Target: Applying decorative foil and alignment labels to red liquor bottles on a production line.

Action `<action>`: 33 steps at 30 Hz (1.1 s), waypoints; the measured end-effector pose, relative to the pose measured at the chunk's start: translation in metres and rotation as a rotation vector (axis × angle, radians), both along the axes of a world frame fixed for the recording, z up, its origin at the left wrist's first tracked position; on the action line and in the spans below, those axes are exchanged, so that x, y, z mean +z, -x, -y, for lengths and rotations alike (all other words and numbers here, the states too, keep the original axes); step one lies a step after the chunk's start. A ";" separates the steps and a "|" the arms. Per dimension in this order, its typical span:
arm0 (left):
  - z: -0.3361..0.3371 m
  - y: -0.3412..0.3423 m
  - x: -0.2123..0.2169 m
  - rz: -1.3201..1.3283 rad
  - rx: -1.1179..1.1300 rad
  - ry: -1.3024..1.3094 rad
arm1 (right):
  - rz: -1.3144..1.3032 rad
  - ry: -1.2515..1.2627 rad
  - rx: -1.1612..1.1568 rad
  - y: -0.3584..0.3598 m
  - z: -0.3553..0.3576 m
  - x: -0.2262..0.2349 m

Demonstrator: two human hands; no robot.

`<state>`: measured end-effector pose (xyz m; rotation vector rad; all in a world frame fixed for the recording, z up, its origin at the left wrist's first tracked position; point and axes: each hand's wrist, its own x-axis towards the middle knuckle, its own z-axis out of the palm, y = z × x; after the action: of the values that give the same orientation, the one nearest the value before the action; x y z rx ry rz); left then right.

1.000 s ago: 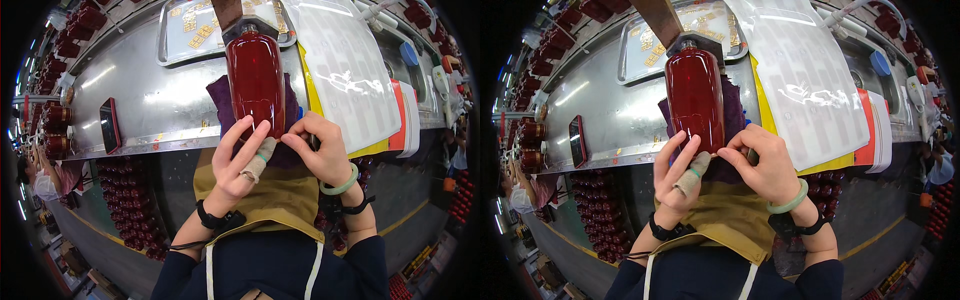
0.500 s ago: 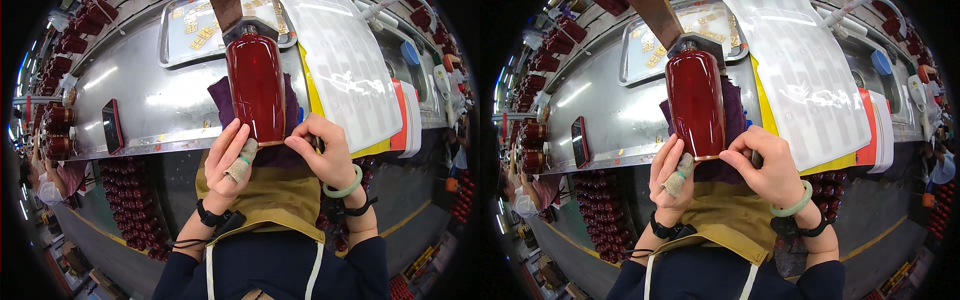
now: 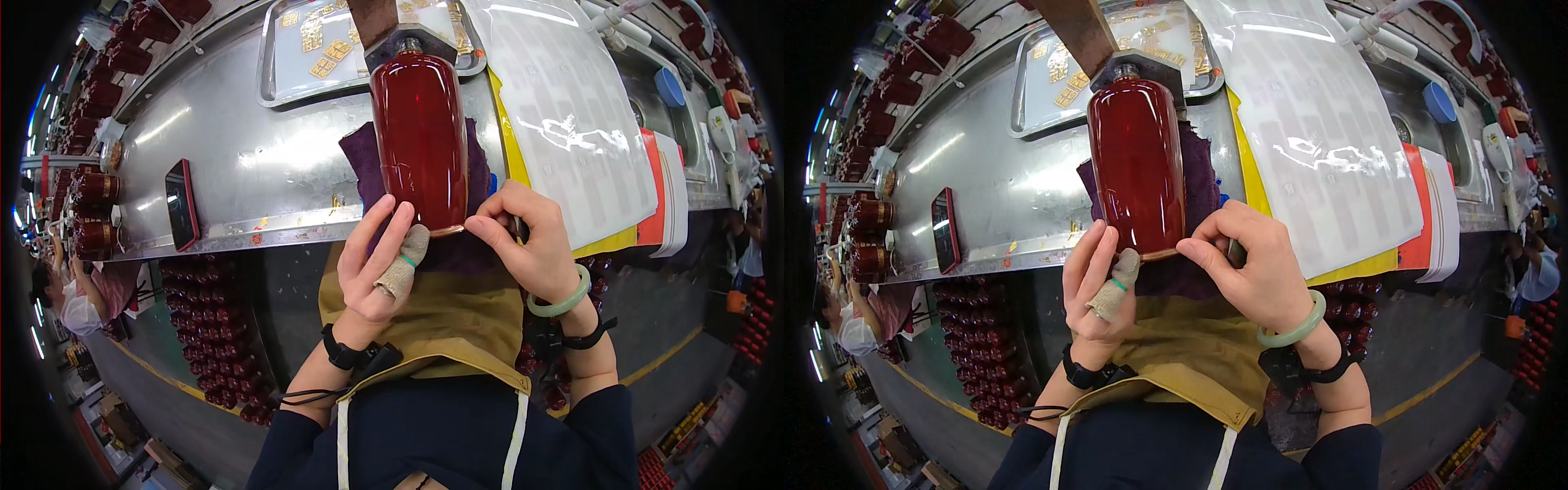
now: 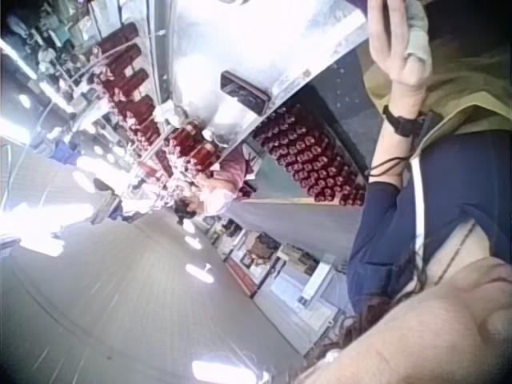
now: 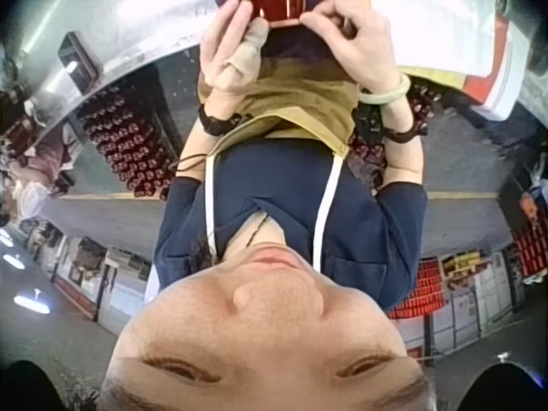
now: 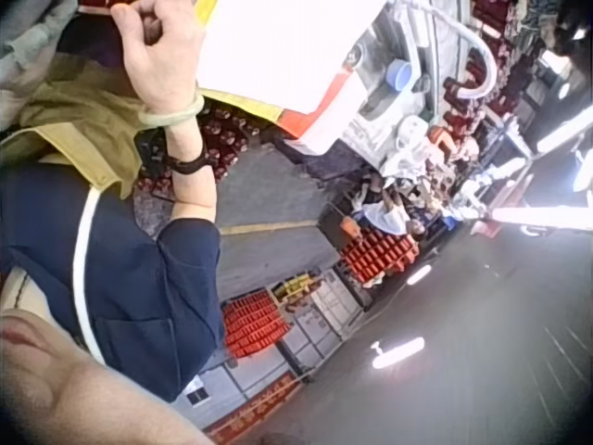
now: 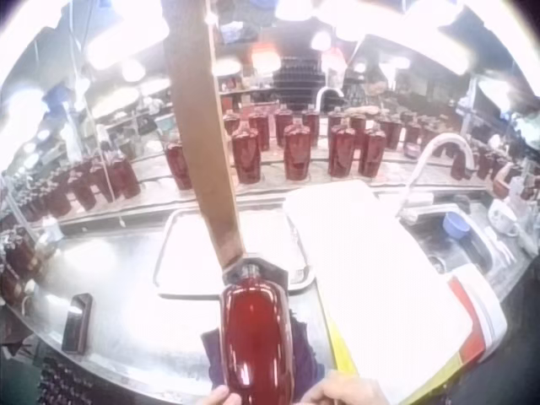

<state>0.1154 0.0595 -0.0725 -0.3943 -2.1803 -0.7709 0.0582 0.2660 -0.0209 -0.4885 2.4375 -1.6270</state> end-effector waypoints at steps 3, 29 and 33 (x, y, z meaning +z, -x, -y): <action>-0.002 0.000 0.002 -0.005 0.009 0.066 | -0.032 -0.006 -0.003 0.001 0.000 -0.003; -0.003 0.013 0.004 -0.055 -0.109 -0.102 | -0.035 0.041 -0.030 -0.001 0.002 -0.005; 0.001 0.010 -0.006 -0.066 -0.050 -0.124 | -0.014 0.048 -0.018 -0.005 0.004 0.000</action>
<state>0.1056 0.0587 -0.0781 -0.4064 -2.0555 -0.9034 0.0629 0.2615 -0.0209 -0.4881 2.4242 -1.6980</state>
